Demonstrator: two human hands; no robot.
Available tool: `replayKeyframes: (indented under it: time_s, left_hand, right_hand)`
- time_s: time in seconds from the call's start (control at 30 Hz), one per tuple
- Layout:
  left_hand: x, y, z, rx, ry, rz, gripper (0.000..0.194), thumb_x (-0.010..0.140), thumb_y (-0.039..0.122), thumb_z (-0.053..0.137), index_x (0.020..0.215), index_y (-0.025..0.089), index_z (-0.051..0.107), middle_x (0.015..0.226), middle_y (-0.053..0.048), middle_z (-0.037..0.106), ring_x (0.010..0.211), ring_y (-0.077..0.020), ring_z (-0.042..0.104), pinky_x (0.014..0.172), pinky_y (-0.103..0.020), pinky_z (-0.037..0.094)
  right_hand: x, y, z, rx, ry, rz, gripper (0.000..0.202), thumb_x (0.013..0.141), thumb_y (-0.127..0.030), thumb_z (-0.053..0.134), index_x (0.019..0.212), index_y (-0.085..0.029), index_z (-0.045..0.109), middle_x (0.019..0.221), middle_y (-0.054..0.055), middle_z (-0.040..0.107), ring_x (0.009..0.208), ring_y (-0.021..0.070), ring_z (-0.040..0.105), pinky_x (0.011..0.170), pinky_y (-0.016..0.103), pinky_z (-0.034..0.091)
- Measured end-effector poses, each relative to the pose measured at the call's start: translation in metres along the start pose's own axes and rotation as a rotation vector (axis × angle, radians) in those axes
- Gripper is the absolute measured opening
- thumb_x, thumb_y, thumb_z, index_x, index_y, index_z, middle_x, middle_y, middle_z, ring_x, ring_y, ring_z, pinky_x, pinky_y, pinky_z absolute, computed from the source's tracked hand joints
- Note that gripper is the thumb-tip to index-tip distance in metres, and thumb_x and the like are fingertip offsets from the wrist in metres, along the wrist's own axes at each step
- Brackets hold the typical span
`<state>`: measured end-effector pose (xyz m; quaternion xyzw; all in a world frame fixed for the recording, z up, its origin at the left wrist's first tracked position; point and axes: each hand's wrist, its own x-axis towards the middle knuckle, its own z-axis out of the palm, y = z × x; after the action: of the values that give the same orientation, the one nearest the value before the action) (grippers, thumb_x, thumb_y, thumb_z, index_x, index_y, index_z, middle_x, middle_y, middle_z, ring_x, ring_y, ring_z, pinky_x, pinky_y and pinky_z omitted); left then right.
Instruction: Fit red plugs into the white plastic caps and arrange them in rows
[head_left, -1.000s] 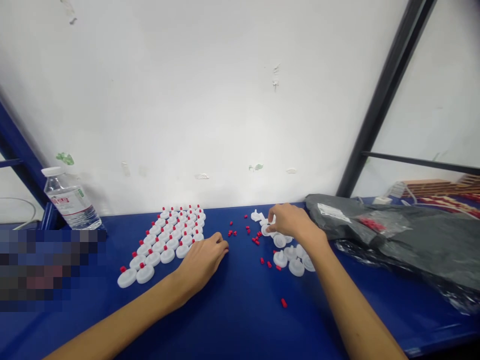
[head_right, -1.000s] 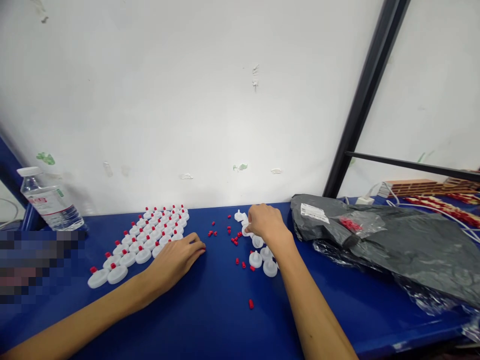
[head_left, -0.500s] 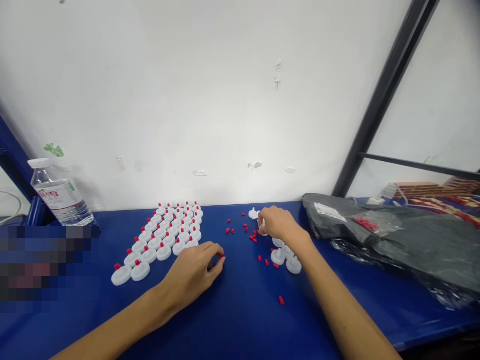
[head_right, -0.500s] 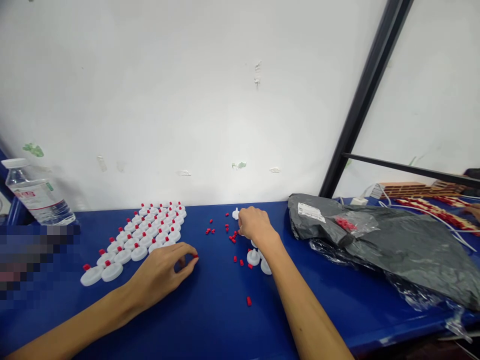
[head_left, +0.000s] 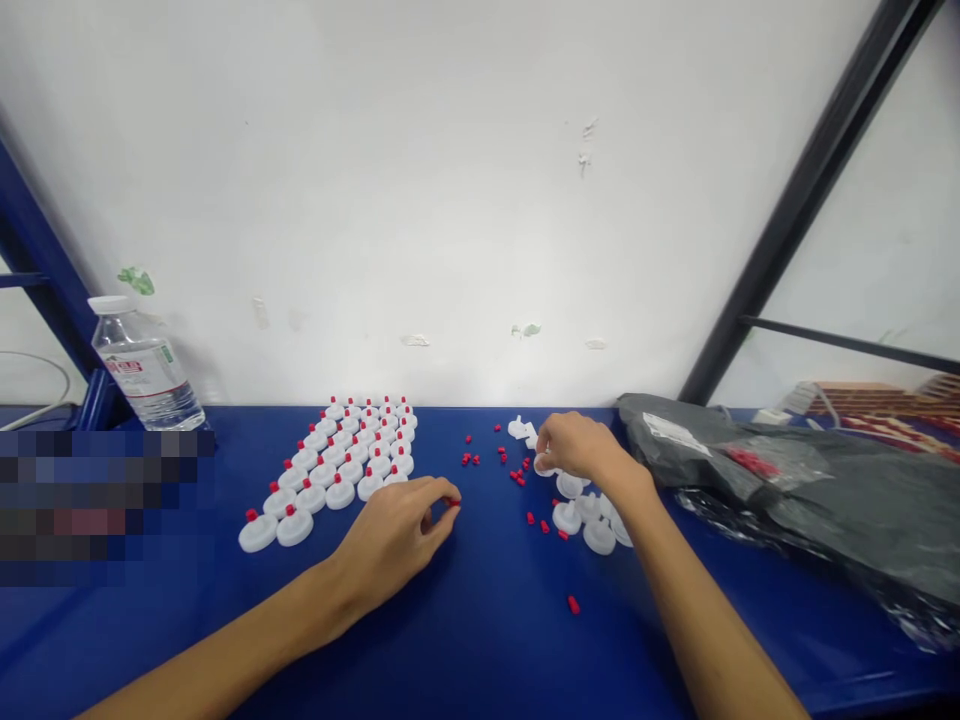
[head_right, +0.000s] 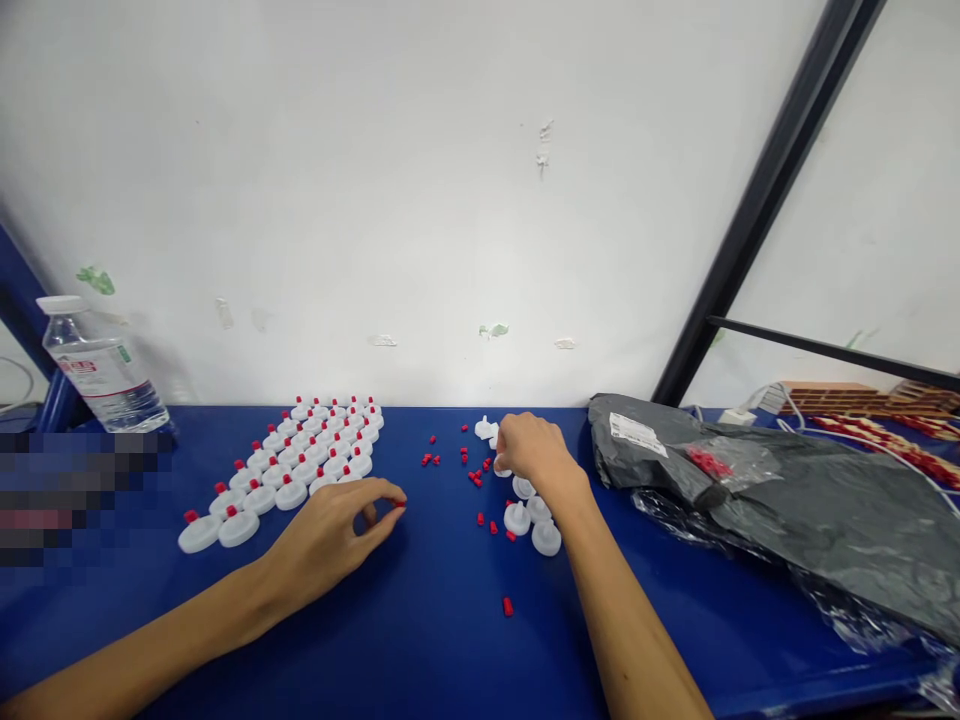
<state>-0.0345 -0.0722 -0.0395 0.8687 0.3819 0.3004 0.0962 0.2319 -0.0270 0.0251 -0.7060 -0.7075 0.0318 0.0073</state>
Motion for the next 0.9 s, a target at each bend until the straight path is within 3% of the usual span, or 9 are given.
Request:
replayKeyframes:
  time_s: [0.13,0.23,0.33,0.4,0.5,0.7,0.9]
  left_hand:
    - [0.000,-0.002,0.001,-0.028,0.016,0.004,0.016,0.092,0.022,0.057,0.104,0.022,0.068,0.089,0.001,0.071,0.061,-0.0096,0.061,0.062,-0.023,0.047]
    - [0.000,-0.005,0.002,-0.032,0.024,0.005,0.017,0.095,0.026,0.057,0.105,0.022,0.070,0.090,0.000,0.071,0.066,-0.0110,0.062,0.065,-0.024,0.047]
    - [0.000,-0.007,0.002,-0.047,0.019,-0.008,0.018,0.095,0.028,0.057,0.106,0.023,0.071,0.091,0.000,0.071,0.069,-0.0117,0.062,0.067,-0.024,0.047]
    - [0.001,-0.008,0.002,-0.057,0.018,-0.024,0.018,0.095,0.028,0.057,0.105,0.022,0.071,0.092,0.000,0.071,0.068,-0.0115,0.062,0.067,-0.024,0.047]
    - [0.002,-0.006,0.002,-0.076,0.018,-0.047,0.018,0.094,0.029,0.058,0.104,0.022,0.072,0.092,-0.001,0.072,0.067,-0.0117,0.062,0.067,-0.024,0.047]
    - [0.006,0.007,-0.005,-0.296,-0.010,-0.256,0.021,0.090,0.034,0.062,0.098,0.020,0.075,0.083,0.000,0.075,0.051,-0.0102,0.061,0.058,-0.023,0.047]
    - [0.008,0.017,-0.012,-0.445,0.004,-0.432,0.030,0.088,0.042,0.061,0.101,0.018,0.075,0.049,0.002,0.064,0.042,-0.0121,0.054,0.046,-0.021,0.036]
  right_hand:
    - [-0.001,0.000,-0.001,0.003,0.041,-0.001,0.011,0.081,-0.032,0.071,0.079,-0.022,0.076,0.092,0.007,0.075,0.086,0.0233,0.069,0.066,0.029,0.042]
    - [-0.003,-0.001,-0.003,0.024,0.014,0.005,0.017,0.075,-0.040,0.076,0.081,-0.024,0.076,0.093,0.007,0.076,0.086,0.0247,0.069,0.066,0.030,0.043]
    - [-0.003,-0.002,-0.003,0.033,-0.065,0.030,0.020,0.066,-0.035,0.084,0.078,-0.021,0.077,0.089,0.009,0.076,0.082,0.0266,0.070,0.065,0.031,0.044]
    - [-0.003,-0.002,-0.002,0.038,-0.076,0.028,0.011,0.067,-0.027,0.082,0.074,-0.020,0.077,0.087,0.009,0.076,0.081,0.0261,0.070,0.065,0.031,0.043]
    - [-0.004,0.001,-0.004,0.099,-0.042,-0.016,0.009,0.074,-0.031,0.077,0.076,-0.022,0.076,0.089,0.007,0.076,0.084,0.0237,0.069,0.065,0.030,0.044]
    - [-0.009,-0.008,-0.014,0.773,-0.075,-0.377,0.036,0.082,-0.052,0.068,0.091,-0.019,0.075,0.089,0.007,0.073,0.071,0.0164,0.065,0.058,0.025,0.046]
    - [-0.009,-0.046,0.004,1.162,-0.221,-0.531,0.041,0.079,-0.054,0.071,0.096,-0.017,0.074,0.085,0.004,0.068,0.069,0.0129,0.061,0.056,0.023,0.050]
